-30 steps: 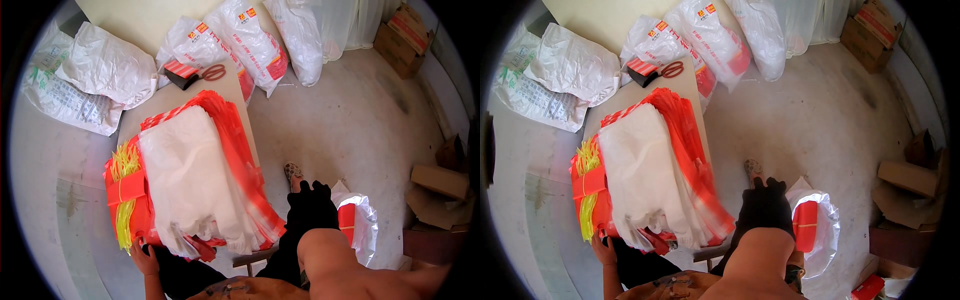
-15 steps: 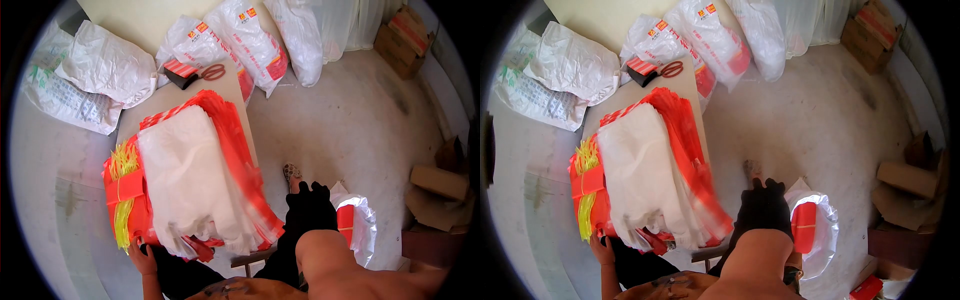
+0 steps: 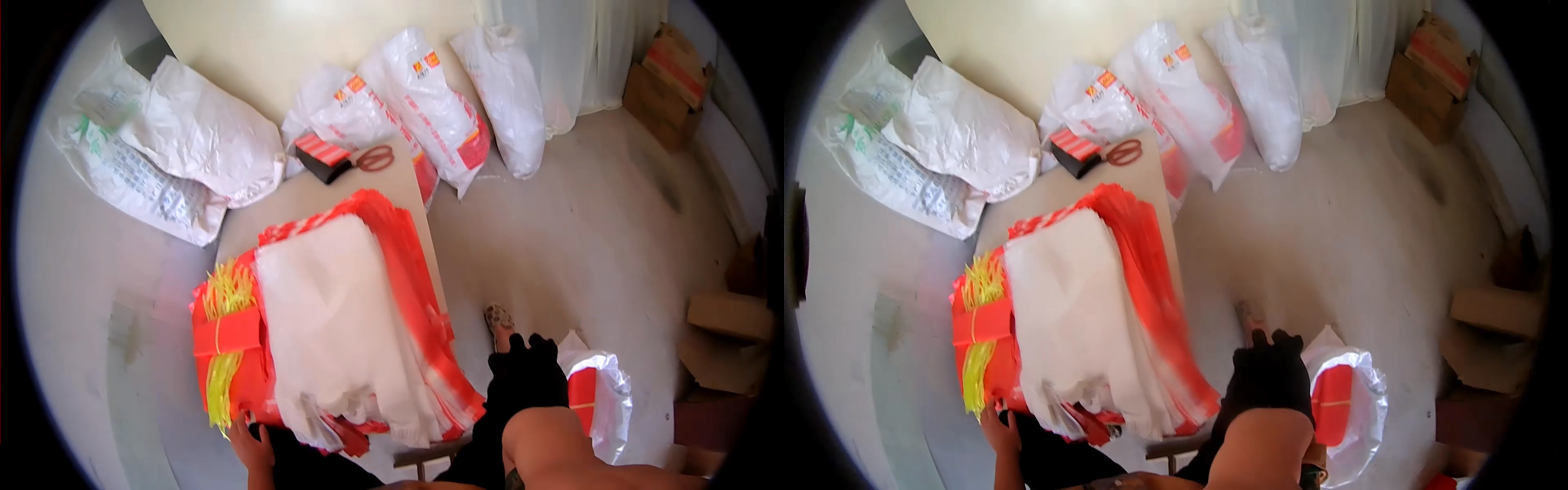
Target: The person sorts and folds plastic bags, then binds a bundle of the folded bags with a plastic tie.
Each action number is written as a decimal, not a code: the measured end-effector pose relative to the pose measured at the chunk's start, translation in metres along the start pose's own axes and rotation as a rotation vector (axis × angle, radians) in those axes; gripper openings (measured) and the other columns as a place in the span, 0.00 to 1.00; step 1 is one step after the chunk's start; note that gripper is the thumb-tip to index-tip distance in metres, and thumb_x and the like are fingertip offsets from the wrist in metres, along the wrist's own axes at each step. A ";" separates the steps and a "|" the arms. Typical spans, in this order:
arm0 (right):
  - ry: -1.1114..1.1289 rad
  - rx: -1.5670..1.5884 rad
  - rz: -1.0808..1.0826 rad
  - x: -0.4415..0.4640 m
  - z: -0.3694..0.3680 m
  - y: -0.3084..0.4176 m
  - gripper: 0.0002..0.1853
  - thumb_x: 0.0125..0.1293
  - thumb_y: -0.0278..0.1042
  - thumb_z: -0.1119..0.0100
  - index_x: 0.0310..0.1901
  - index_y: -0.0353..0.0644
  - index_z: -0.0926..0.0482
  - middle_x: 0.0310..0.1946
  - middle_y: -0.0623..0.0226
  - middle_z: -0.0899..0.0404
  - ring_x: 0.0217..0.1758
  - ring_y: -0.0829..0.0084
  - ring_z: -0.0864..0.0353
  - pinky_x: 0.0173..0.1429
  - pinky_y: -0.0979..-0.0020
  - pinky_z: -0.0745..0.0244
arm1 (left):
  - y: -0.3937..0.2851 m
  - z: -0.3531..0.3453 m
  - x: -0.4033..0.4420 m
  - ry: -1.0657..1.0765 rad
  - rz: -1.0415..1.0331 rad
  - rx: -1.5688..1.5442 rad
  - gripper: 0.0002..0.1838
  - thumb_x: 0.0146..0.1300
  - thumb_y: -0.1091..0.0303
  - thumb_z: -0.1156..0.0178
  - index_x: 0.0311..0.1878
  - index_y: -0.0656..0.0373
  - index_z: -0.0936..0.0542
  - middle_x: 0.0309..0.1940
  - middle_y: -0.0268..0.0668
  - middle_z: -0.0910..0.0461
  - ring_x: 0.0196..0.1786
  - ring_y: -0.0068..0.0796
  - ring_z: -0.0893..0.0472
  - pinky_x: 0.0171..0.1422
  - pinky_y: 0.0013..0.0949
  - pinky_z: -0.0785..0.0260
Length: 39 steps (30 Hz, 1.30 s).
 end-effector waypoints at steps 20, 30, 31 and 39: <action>-0.634 -0.278 -0.089 -0.002 -0.051 0.003 0.12 0.60 0.13 0.51 0.28 0.47 0.33 0.23 0.76 0.38 0.30 0.81 0.36 0.36 0.85 0.42 | -0.004 0.004 -0.001 -0.017 -0.085 -0.016 0.31 0.59 0.66 0.33 0.67 0.59 0.26 0.55 0.51 0.22 0.60 0.58 0.24 0.68 0.53 0.33; -0.156 -0.030 0.060 0.012 -0.012 0.004 0.19 0.65 0.11 0.52 0.27 0.54 0.29 0.26 0.82 0.31 0.30 0.86 0.34 0.36 0.87 0.42 | 0.001 0.000 0.000 -0.001 -0.085 0.007 0.31 0.60 0.65 0.33 0.67 0.59 0.26 0.57 0.52 0.22 0.61 0.58 0.24 0.69 0.52 0.33; -0.197 -0.047 0.053 0.011 -0.013 0.003 0.19 0.65 0.11 0.53 0.26 0.54 0.30 0.25 0.82 0.31 0.29 0.86 0.35 0.35 0.87 0.43 | 0.001 0.000 0.000 -0.002 -0.084 0.006 0.31 0.60 0.65 0.33 0.68 0.59 0.26 0.56 0.52 0.22 0.61 0.58 0.24 0.69 0.52 0.33; -0.874 -0.614 -0.179 -0.012 -0.050 0.016 0.26 0.64 0.06 0.56 0.19 0.56 0.38 0.20 0.85 0.37 0.24 0.90 0.42 0.31 0.86 0.50 | 0.000 0.001 0.001 0.003 -0.057 -0.034 0.31 0.57 0.67 0.33 0.65 0.62 0.25 0.56 0.51 0.20 0.61 0.58 0.24 0.70 0.53 0.34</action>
Point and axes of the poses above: each hand's wrist, its own x-axis towards the middle knuckle, its own z-axis out of the back of the hand, y = z × x, the point moved 5 cm from there along x, towards the middle knuckle
